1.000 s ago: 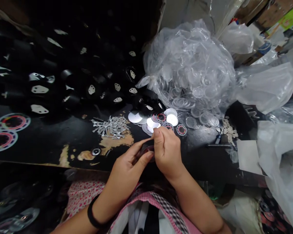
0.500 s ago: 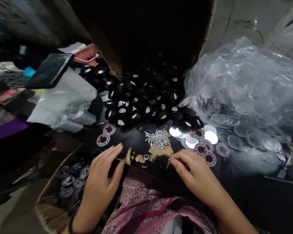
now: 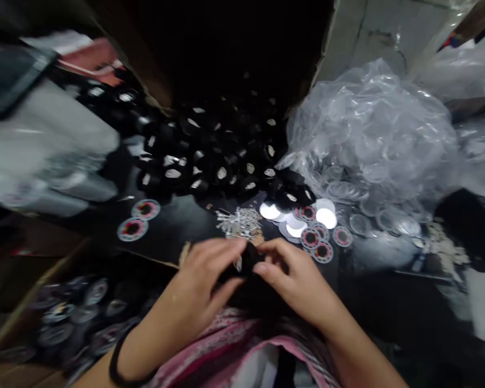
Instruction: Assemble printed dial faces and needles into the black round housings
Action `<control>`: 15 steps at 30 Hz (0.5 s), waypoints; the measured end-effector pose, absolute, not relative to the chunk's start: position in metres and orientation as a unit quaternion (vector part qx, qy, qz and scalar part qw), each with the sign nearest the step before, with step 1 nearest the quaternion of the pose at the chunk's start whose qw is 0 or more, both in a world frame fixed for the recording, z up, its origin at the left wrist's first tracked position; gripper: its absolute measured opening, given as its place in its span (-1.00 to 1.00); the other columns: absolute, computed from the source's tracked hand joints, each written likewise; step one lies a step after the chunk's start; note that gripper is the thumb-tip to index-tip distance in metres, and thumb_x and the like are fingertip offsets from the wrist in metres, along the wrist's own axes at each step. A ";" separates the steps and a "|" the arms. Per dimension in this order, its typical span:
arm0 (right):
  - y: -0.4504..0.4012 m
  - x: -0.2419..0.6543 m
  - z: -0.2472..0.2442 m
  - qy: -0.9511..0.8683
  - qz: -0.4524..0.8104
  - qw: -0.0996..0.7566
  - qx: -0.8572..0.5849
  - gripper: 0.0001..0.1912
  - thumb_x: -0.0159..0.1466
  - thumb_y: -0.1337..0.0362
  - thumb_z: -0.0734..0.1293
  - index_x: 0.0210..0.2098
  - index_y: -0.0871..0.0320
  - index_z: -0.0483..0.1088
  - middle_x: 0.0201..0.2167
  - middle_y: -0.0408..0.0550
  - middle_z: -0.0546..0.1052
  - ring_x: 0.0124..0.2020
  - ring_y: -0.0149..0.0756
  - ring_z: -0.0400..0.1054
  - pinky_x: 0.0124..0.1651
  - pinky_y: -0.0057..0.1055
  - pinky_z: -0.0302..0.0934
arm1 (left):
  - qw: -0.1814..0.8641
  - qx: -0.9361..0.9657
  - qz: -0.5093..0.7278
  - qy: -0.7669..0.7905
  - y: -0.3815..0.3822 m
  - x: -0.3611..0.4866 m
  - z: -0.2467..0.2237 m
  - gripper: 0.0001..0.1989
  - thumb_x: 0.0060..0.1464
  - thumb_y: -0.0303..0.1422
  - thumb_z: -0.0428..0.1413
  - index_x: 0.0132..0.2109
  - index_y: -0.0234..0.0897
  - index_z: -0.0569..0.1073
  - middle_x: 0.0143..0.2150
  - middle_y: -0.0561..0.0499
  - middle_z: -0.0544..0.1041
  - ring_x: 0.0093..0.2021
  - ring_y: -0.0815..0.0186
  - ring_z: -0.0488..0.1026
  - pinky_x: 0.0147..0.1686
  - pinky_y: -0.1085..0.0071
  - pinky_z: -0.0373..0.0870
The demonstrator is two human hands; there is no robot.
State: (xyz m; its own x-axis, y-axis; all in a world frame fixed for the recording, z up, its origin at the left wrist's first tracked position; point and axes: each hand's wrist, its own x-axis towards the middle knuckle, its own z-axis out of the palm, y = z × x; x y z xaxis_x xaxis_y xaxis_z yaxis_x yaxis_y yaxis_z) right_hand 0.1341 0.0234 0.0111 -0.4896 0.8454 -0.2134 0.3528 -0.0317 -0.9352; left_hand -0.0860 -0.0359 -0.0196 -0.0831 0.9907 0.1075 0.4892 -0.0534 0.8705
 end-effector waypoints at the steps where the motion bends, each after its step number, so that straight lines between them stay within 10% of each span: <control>1: 0.024 0.132 0.012 -0.647 0.571 0.222 -0.454 -0.78 0.32 0.11 0.35 -0.14 0.10 0.45 -0.38 -0.19 0.48 -0.40 -0.40 0.32 -0.34 -0.46 0.16 | 0.356 0.585 0.412 0.601 -0.045 -0.070 -0.020 -0.47 -0.07 -0.39 0.37 0.09 0.00 0.57 0.16 -0.02 0.56 0.26 -0.07 0.36 0.36 0.07 0.10; 8: 0.024 0.158 0.010 -0.579 0.611 0.220 -0.492 -0.66 0.27 -0.04 0.38 -0.23 0.13 0.46 -0.41 -0.19 0.49 -0.41 -0.41 0.35 -0.33 -0.48 0.23 | 0.691 0.107 0.476 0.533 -0.051 -0.011 -0.035 -0.53 -0.13 -0.27 0.42 0.00 -0.02 0.62 0.15 0.00 0.58 0.18 -0.06 0.48 0.00 0.26 0.58; 15: 0.047 0.202 -0.004 -0.746 0.188 0.111 -0.629 -0.58 0.25 0.23 0.46 0.07 0.16 0.42 0.01 0.17 0.43 0.09 0.06 0.31 0.12 0.02 0.19 | 0.724 -0.012 0.478 0.497 -0.032 0.001 -0.024 -0.44 -0.23 -0.37 0.47 0.01 -0.16 0.62 0.03 -0.15 0.65 -0.10 0.08 0.64 -0.16 0.42 0.62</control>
